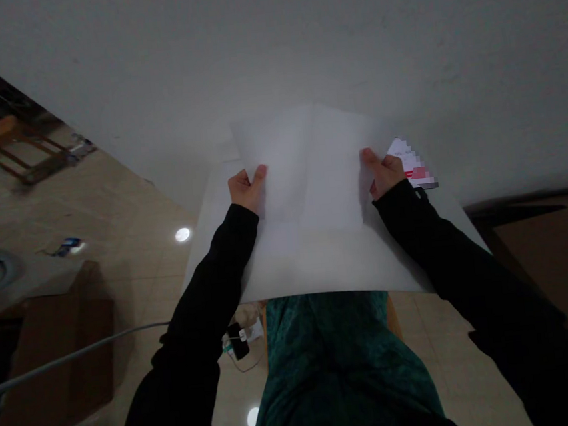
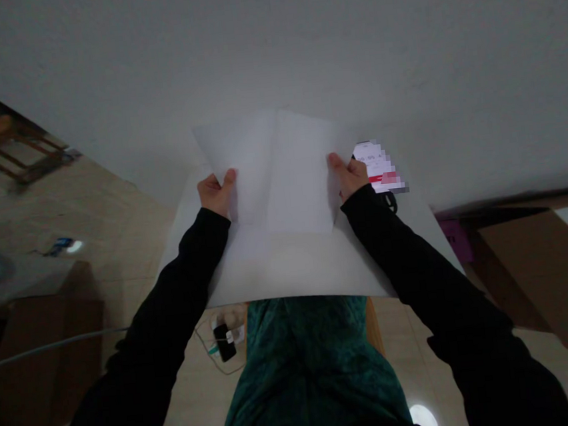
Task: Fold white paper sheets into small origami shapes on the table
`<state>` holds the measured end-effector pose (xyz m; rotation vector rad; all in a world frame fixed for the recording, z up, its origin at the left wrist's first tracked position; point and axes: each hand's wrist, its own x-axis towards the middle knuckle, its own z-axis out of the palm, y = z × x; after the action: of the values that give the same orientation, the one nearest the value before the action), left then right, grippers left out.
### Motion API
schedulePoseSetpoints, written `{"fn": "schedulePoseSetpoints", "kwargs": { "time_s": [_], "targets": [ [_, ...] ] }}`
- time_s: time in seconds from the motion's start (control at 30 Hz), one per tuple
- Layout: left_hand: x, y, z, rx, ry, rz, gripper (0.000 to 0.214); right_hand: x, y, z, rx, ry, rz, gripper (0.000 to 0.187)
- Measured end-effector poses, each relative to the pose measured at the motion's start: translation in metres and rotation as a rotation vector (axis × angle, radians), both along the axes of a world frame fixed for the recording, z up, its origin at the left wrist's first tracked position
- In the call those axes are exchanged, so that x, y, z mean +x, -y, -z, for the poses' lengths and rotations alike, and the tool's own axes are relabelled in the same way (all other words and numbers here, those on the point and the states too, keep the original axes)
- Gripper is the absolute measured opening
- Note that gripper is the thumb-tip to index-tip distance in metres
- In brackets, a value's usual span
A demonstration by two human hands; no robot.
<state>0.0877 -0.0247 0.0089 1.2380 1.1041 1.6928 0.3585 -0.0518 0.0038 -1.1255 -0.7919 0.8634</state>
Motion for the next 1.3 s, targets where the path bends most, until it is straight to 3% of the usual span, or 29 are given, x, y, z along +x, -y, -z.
{"fn": "schedulePoseSetpoints", "kwargs": {
  "time_s": [0.3, 0.63, 1.0, 1.13, 1.3],
  "targets": [
    [-0.016, -0.014, 0.003, -0.021, 0.017, -0.019, 0.036, 0.022, -0.008, -0.003, 0.057, 0.137, 0.001, 0.049],
    [-0.021, -0.019, 0.011, -0.064, 0.038, 0.013, 0.035, 0.016, -0.005, -0.007, 0.025, 0.124, 0.05, 0.055],
    [-0.015, -0.013, 0.007, -0.07, 0.096, 0.034, 0.037, 0.018, -0.011, 0.002, 0.054, 0.215, -0.026, 0.05],
    [-0.024, -0.014, 0.007, -0.094, 0.087, 0.135, 0.041, 0.017, -0.006, -0.005, 0.092, 0.082, -0.104, 0.04],
    [-0.038, -0.01, 0.002, -0.211, -0.09, 0.267, 0.047, 0.023, 0.004, -0.013, 0.038, 0.172, -0.222, 0.032]
  ]
}}
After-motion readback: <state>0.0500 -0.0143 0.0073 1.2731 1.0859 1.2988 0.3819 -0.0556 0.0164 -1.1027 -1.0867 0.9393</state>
